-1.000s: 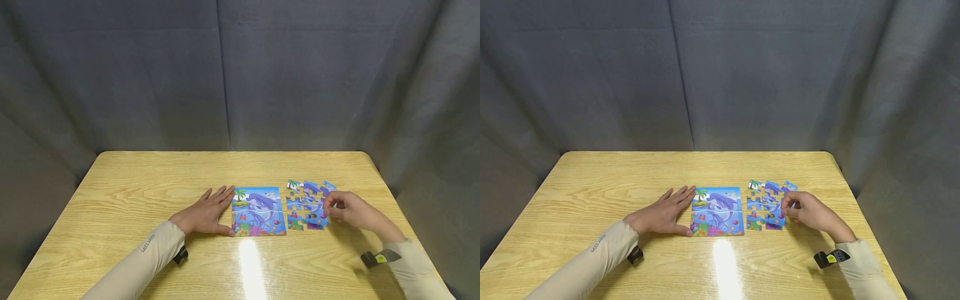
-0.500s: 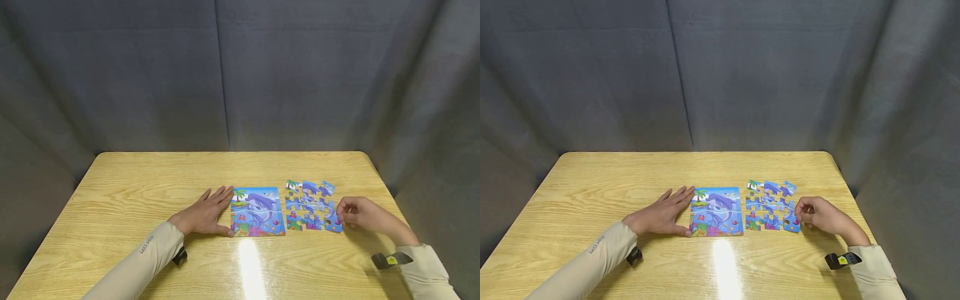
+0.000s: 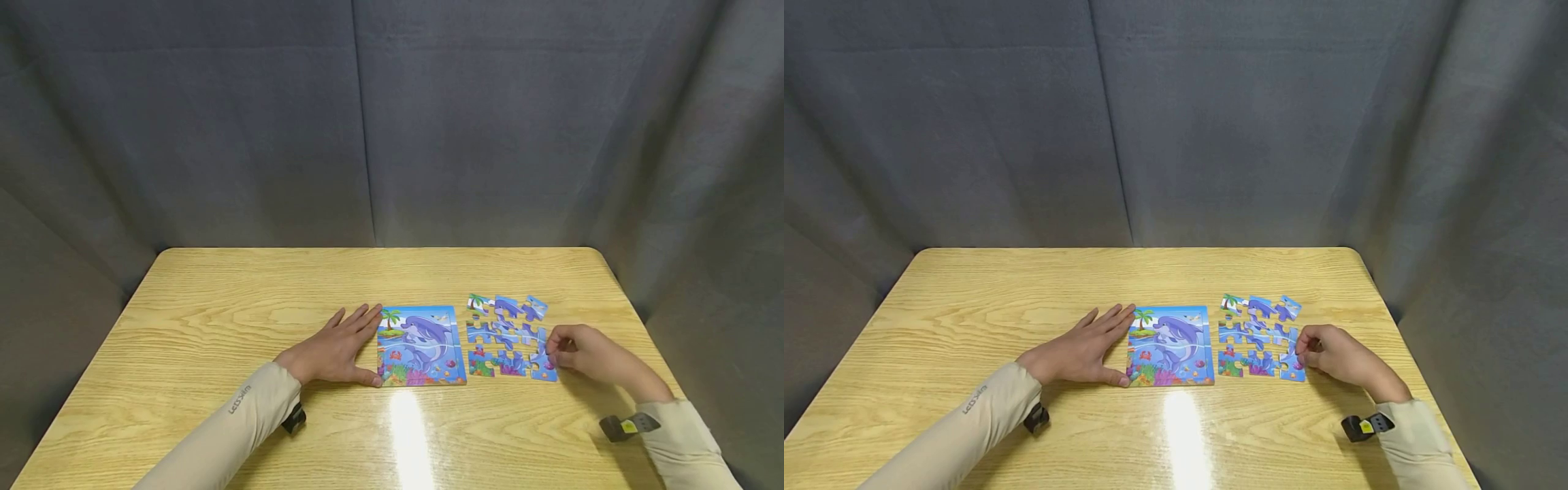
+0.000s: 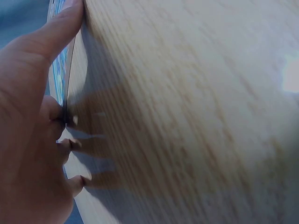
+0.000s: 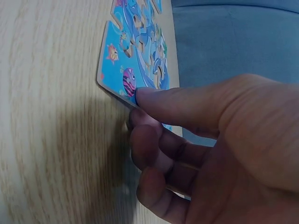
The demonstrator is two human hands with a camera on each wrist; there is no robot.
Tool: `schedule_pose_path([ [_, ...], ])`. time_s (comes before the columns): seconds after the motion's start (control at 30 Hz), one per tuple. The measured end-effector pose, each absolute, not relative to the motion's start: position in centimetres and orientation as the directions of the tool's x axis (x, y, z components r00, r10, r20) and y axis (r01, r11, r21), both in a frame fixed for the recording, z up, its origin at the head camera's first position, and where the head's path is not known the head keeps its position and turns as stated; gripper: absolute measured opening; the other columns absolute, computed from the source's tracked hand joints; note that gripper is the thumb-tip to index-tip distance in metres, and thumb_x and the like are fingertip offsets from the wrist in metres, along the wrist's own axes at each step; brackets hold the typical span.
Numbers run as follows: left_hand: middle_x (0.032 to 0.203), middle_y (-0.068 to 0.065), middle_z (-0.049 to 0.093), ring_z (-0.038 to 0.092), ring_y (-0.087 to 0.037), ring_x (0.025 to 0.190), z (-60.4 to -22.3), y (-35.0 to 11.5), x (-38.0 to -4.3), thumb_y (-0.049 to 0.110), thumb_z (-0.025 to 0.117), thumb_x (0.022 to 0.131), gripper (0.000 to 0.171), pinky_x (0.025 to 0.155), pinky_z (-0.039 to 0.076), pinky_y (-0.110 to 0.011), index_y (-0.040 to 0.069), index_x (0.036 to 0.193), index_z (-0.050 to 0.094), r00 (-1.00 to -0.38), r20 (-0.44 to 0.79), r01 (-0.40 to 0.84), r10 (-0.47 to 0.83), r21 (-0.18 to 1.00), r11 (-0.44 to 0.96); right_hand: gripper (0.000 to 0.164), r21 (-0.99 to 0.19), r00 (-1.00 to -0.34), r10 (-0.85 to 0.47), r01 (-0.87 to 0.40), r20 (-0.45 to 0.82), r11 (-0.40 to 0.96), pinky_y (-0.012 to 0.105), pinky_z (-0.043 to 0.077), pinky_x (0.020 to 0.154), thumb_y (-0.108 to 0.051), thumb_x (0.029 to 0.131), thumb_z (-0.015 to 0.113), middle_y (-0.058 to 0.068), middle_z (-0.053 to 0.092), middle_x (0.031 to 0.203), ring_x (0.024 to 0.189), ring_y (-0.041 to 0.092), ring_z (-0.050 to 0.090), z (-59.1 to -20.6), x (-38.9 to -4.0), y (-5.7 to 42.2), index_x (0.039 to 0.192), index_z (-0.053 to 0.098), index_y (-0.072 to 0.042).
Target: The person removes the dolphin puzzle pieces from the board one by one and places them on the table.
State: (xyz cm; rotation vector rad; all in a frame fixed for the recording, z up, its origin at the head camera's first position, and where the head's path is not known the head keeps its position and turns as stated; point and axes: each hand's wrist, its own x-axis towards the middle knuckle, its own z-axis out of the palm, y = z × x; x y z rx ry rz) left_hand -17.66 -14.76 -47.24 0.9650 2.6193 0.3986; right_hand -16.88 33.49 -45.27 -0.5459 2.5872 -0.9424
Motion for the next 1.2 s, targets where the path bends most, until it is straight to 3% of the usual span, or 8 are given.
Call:
schedule_pose_path([
  [0.9, 0.183, -0.007, 0.001, 0.004, -0.032, 0.170, -46.6, -14.5, -17.8, 0.073, 0.067, 0.093, 0.116, 0.136, 0.007, -0.065, 0.007, 0.172, 0.012, -0.727, -0.250, 0.560, 0.639, 0.322, 0.764, 0.006, -0.641, -0.895, -0.407, -0.205, -0.183, 0.740, 0.021, 0.044, 0.062, -0.001, 0.100, 0.066, 0.001, 0.070, 0.088, 0.071, 0.001, 0.050, -45.3, -16.7, 33.5, 0.096, 0.068, -0.005],
  [1.2, 0.183, -0.007, 0.000, 0.004, -0.036, 0.170, -46.1, -16.0, -18.0, 0.069, 0.071, 0.093, 0.114, 0.135, 0.005, -0.068, 0.012, 0.173, 0.014, -0.758, -0.200, 0.523, 0.621, 0.382, 0.762, 0.006, -0.644, -0.897, -0.398, -0.191, -0.193, 0.741, 0.022, 0.045, 0.060, -0.008, 0.103, 0.066, 0.002, 0.067, 0.084, 0.067, 0.003, 0.051, -44.7, -16.9, 33.0, 0.098, 0.068, -0.007],
])
